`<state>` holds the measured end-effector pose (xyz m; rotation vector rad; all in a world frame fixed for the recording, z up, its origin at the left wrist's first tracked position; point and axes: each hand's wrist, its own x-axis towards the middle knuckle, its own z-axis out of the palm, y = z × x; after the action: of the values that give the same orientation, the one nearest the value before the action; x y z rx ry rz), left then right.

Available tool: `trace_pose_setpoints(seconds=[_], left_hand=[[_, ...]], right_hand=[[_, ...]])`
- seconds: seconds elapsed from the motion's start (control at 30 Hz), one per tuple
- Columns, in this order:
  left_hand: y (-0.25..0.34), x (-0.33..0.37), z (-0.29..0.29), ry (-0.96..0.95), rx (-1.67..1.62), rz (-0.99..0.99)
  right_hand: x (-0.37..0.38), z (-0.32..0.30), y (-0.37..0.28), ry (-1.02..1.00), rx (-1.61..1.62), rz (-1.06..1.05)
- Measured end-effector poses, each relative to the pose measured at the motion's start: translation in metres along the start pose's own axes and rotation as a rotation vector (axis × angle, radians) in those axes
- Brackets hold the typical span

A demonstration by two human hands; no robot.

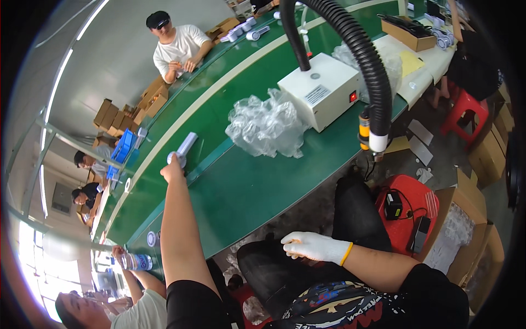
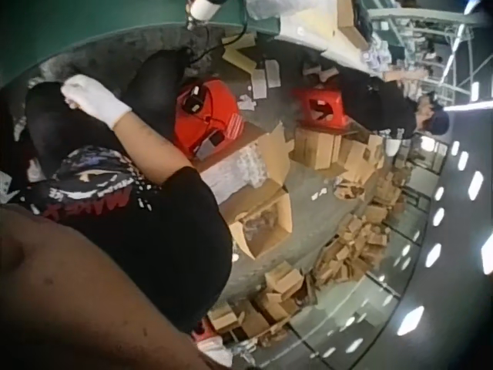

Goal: Assembling electronic components by capping them and placing them into protective plastic sleeves on a production line.

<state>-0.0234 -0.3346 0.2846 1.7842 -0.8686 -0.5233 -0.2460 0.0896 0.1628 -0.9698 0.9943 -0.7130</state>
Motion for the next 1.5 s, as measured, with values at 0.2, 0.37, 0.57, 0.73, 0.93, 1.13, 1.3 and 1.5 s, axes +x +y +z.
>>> trace_pose_setpoints(seconds=[0.2, 0.37, 0.57, 0.73, 0.93, 1.13, 1.3, 1.5], left_hand=[[0.013, -0.019, -0.002, 0.055, 0.331, 0.792], [0.050, -0.173, -0.026, -0.404, 0.206, 1.575], [0.044, -0.186, -0.064, -0.415, 0.417, 1.623], [0.011, -0.201, -0.135, -0.731, 0.052, 1.042], [-0.103, -0.311, -0.216, -0.790, -0.372, 0.664], [-0.164, -0.351, -0.198, -0.896, -0.135, 0.306], [-0.203, -0.344, -0.202, -1.046, 0.057, 0.511], [-0.254, -0.326, -0.204, -1.384, 0.254, 0.416]], right_hand=[[-0.006, -0.006, -0.007, 0.053, -0.140, 0.065], [-0.002, -0.011, 0.008, 0.109, -0.294, 0.068], [-0.010, 0.001, -0.003, 0.087, -0.355, 0.088], [-0.014, -0.006, 0.013, 0.101, -0.220, 0.075], [-0.007, 0.007, 0.015, -0.068, 0.720, -0.185], [-0.018, 0.038, 0.004, 0.023, 0.594, -0.377], [-0.027, 0.042, -0.025, 0.348, -0.632, -0.308], [-0.037, 0.030, -0.032, 0.256, -0.582, -0.820]])
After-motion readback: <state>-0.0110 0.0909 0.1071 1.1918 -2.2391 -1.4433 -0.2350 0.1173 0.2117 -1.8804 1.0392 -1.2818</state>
